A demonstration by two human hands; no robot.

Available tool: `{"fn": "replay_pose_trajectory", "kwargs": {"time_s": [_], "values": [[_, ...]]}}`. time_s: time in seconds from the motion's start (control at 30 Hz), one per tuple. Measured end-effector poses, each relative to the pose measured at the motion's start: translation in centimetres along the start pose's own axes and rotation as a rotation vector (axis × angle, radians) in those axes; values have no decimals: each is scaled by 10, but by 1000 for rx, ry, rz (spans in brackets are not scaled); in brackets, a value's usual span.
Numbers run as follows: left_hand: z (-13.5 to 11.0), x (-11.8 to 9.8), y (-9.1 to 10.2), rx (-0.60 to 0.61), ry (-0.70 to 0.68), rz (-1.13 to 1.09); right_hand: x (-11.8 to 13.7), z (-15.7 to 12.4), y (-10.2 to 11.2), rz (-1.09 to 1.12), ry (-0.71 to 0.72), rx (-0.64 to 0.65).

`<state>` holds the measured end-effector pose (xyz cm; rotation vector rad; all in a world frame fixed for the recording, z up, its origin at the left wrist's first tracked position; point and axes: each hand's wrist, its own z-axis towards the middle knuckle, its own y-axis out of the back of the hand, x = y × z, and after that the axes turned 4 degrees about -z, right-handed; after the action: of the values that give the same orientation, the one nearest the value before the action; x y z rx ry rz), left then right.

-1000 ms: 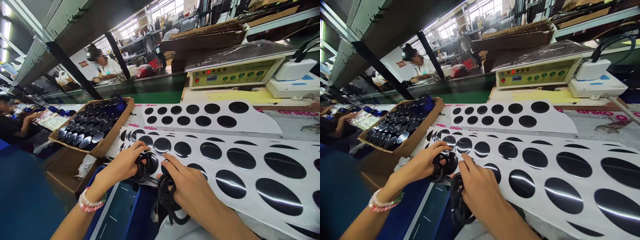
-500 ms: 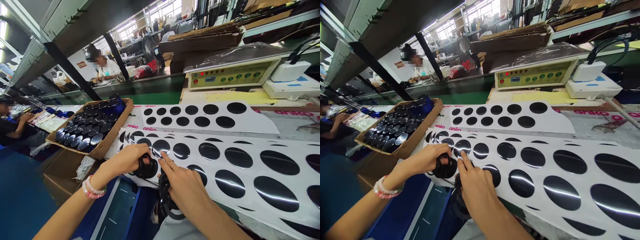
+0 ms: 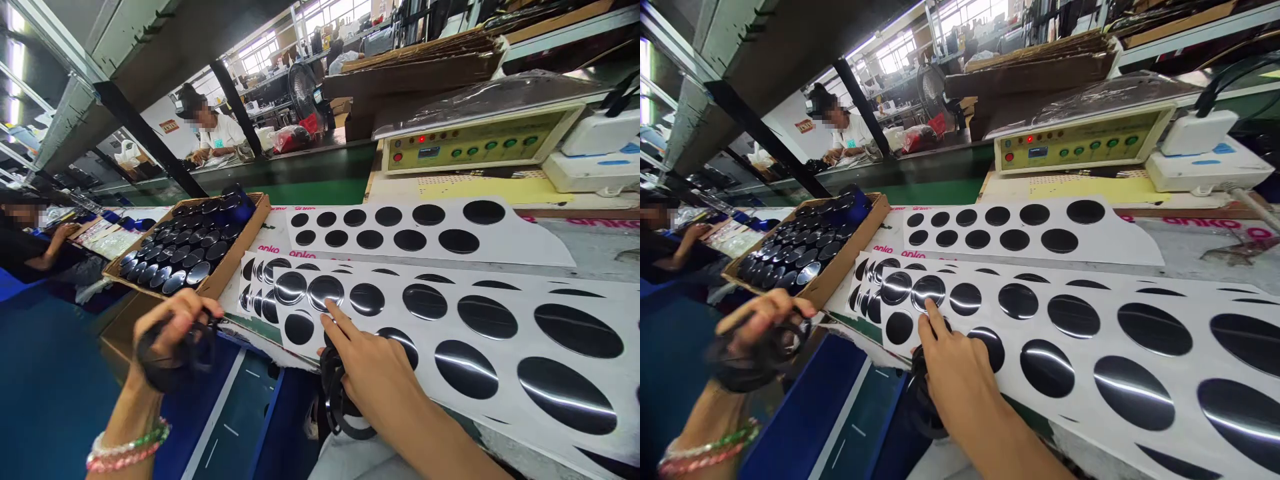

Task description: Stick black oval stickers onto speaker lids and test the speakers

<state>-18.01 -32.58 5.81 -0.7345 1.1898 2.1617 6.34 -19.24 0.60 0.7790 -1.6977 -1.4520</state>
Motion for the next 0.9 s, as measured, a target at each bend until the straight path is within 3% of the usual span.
{"fn": "replay_pose_trajectory", "kwargs": {"time_s": [0.07, 0.13, 0.2, 0.27, 0.33, 0.4, 0.63, 0.77, 0.9], "values": [[5, -7, 3, -53, 10, 7, -1, -2, -2, 2, 21, -26], [19, -14, -12, 45, 55, 65, -3, -5, -2, 52, 61, -103], [41, -20, -40, 262, 58, 192, -8, -8, 0, 91, 60, -201], [67, -22, -70, 554, -39, 429, -15, -10, 2, 57, -18, -225], [92, -20, -93, 767, -147, 600, -21, -10, 3, -15, -114, -150], [114, -15, -108, 867, -212, 629, -25, -10, 3, -62, -170, -71], [155, -1, -124, 1031, -333, 589, -26, -7, 4, -46, -194, -32], [154, -2, -126, 1050, -356, 561, -27, -6, 5, -12, -191, -12], [146, -3, -120, 987, -310, 547, -29, -7, 3, 8, -181, -29]]}}
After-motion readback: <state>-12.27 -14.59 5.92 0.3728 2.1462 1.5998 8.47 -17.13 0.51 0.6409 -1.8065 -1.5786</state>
